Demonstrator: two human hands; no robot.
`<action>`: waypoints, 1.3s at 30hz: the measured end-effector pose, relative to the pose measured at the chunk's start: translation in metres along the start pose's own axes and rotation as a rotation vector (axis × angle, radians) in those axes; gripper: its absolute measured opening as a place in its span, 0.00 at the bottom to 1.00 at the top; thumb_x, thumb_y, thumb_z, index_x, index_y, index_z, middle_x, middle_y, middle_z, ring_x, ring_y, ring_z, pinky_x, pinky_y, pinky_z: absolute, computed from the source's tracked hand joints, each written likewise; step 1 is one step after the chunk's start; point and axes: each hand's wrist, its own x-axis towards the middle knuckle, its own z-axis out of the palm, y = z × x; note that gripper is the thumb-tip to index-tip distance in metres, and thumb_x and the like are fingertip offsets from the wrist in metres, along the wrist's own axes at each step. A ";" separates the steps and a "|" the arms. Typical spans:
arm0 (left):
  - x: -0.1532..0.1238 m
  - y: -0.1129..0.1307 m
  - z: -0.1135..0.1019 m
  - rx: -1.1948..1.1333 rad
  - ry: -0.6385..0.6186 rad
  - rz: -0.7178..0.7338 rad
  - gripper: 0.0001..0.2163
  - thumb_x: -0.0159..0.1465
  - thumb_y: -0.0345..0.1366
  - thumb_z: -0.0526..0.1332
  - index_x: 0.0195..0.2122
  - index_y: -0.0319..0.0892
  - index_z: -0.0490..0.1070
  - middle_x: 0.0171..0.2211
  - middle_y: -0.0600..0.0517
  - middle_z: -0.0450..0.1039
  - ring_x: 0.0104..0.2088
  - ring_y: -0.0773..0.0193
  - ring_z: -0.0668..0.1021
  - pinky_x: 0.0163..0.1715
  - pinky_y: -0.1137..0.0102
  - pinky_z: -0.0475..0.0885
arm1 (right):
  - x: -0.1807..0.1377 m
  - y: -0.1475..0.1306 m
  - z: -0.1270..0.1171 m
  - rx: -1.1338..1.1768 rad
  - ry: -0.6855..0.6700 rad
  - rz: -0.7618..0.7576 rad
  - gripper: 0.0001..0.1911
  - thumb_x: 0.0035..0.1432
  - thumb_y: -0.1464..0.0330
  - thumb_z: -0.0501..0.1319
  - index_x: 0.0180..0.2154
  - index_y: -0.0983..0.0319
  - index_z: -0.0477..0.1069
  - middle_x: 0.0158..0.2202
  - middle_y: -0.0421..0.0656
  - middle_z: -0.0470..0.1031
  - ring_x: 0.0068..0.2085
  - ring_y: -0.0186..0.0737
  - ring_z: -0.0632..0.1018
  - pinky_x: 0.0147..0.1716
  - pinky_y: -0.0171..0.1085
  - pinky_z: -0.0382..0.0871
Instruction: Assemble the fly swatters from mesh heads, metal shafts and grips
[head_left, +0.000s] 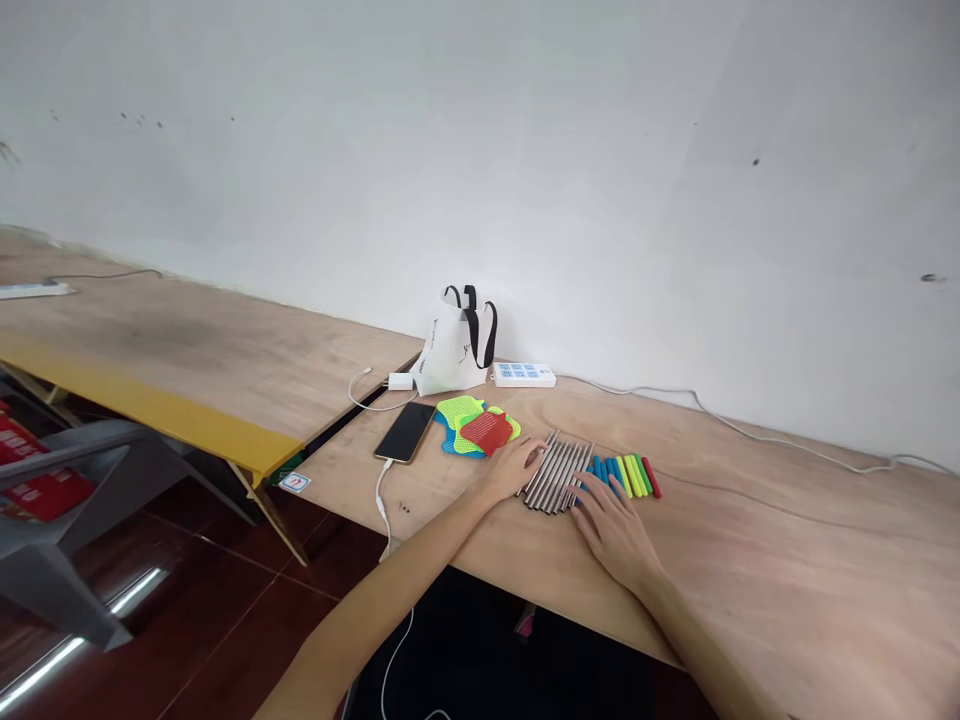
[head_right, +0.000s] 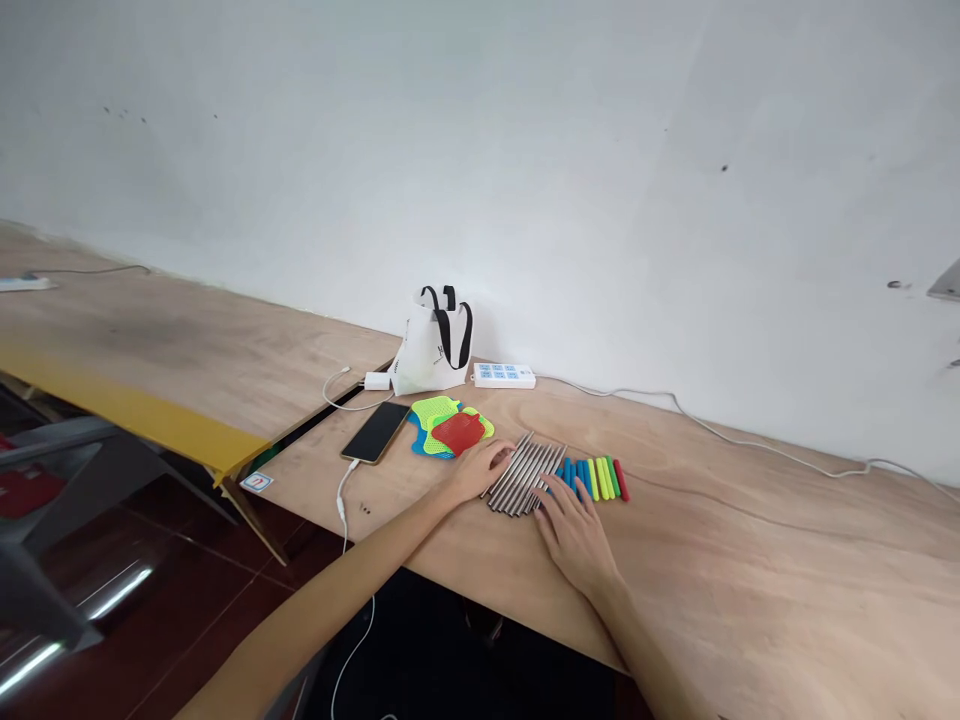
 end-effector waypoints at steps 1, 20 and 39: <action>-0.001 0.002 -0.001 0.048 -0.007 -0.024 0.13 0.70 0.39 0.55 0.52 0.48 0.73 0.52 0.50 0.76 0.48 0.58 0.78 0.51 0.65 0.72 | -0.004 0.004 0.001 -0.011 0.023 0.033 0.21 0.73 0.59 0.47 0.58 0.55 0.70 0.64 0.45 0.67 0.65 0.49 0.66 0.69 0.56 0.49; -0.005 0.002 -0.001 0.085 -0.040 -0.060 0.13 0.71 0.45 0.55 0.49 0.49 0.75 0.35 0.53 0.78 0.40 0.57 0.79 0.43 0.68 0.71 | 0.009 0.011 0.003 0.064 -0.006 -0.176 0.24 0.72 0.67 0.46 0.65 0.54 0.64 0.66 0.43 0.66 0.66 0.46 0.66 0.70 0.56 0.51; 0.007 -0.005 -0.005 -0.129 0.186 -0.081 0.18 0.75 0.44 0.46 0.42 0.44 0.73 0.32 0.52 0.76 0.33 0.62 0.78 0.37 0.70 0.72 | 0.066 -0.017 0.008 0.220 -0.354 -0.338 0.31 0.73 0.51 0.46 0.72 0.52 0.47 0.72 0.42 0.52 0.73 0.44 0.50 0.72 0.57 0.36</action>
